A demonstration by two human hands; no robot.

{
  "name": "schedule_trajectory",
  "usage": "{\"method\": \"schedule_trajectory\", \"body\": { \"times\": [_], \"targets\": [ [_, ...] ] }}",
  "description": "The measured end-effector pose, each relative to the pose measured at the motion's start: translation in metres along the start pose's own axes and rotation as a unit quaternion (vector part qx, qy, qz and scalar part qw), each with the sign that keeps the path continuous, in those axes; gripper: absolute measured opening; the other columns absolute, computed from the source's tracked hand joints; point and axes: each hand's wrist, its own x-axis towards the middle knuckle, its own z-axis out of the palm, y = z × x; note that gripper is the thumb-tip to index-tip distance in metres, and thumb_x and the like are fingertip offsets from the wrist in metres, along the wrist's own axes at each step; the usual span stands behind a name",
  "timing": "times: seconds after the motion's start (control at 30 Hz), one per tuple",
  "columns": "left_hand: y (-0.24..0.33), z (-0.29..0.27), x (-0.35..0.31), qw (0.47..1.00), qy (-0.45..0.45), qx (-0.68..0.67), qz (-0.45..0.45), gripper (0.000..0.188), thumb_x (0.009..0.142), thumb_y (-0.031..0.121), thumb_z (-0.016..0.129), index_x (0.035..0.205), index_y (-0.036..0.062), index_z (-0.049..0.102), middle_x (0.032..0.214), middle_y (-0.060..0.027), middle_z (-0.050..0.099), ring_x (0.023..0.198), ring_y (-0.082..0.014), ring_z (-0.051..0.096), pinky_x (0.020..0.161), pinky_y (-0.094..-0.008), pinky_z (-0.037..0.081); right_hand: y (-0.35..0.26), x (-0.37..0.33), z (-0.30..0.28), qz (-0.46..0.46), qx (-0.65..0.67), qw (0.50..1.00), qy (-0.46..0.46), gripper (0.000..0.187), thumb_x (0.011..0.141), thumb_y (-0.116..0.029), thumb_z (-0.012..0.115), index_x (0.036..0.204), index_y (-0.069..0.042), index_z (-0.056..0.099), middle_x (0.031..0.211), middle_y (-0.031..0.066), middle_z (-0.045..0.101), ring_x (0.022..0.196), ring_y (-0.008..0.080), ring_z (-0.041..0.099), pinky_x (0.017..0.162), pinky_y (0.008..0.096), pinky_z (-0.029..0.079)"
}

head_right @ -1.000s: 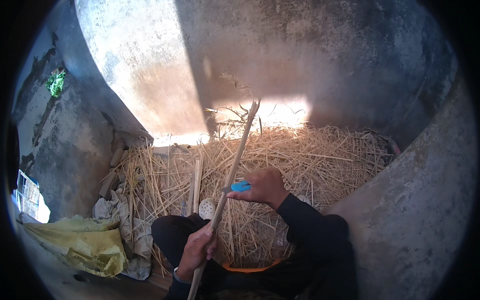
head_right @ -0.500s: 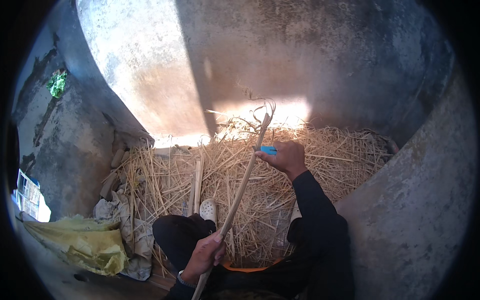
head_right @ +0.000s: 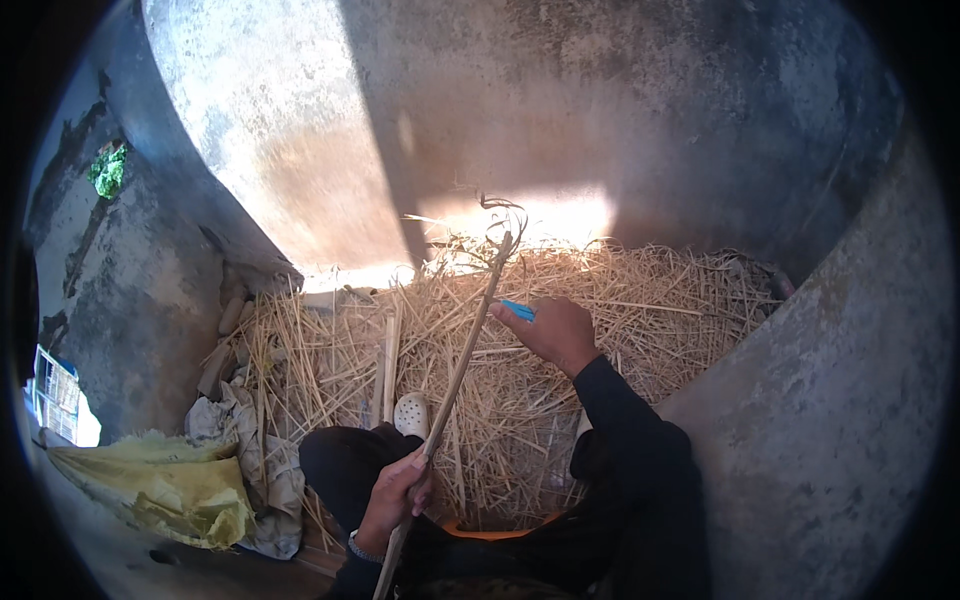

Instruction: The person sits on a straw-covered floor and uses a blue utility knife to peel the outer layer off a long, thin wooden stick. They hold the stick with their left hand and scrape downward with the knife in their right hand, repeating the motion along the length of the stick.

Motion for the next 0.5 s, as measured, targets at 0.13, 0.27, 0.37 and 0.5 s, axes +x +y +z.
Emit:
{"method": "schedule_trajectory", "body": {
  "times": [0.13,0.27,0.37,0.5],
  "targets": [
    [0.008,-0.003,0.003,0.999,0.033,0.006,0.0,0.044,0.101,0.028,0.044,0.136,0.0015,0.047,0.057,0.0012,0.041,0.045,-0.0072,0.038,0.044,-0.0197,0.033,-0.031,-0.033,0.017,-0.179,0.001,0.984,0.016,0.078,0.08,-0.081,0.046,0.049,-0.01,0.054,0.043,0.0061,0.046,0.037,0.0243,0.049,0.042,0.0398,0.039],
    [0.015,-0.004,0.004,0.999,0.027,-0.018,-0.003,0.047,0.101,0.029,0.045,0.139,0.0019,0.045,0.057,0.0015,0.042,0.045,-0.0069,0.037,0.043,-0.0192,0.032,-0.044,-0.046,0.029,-0.239,-0.024,0.971,0.0,0.077,0.076,-0.083,0.048,0.05,-0.011,0.056,0.044,0.0058,0.049,0.04,0.0248,0.053,0.043,0.0399,0.041],
    [0.013,-0.001,-0.001,1.0,0.019,-0.011,-0.002,0.048,0.101,0.029,0.045,0.142,0.0024,0.043,0.058,0.0019,0.042,0.046,-0.0065,0.038,0.044,-0.0191,0.033,-0.04,-0.037,0.037,-0.211,-0.031,0.977,0.02,0.078,0.076,-0.084,0.047,0.052,-0.01,0.059,0.045,0.0073,0.051,0.042,0.0253,0.056,0.044,0.0395,0.043],
    [0.011,-0.003,0.0,0.998,0.038,0.042,-0.01,0.049,0.101,0.029,0.046,0.142,0.0026,0.042,0.059,0.0023,0.041,0.048,-0.0056,0.038,0.044,-0.019,0.034,-0.025,-0.017,0.036,-0.169,-0.056,0.984,0.032,0.08,0.077,-0.085,0.043,0.055,-0.01,0.063,0.048,0.0084,0.055,0.045,0.0258,0.059,0.044,0.0392,0.045]
  ]
}}
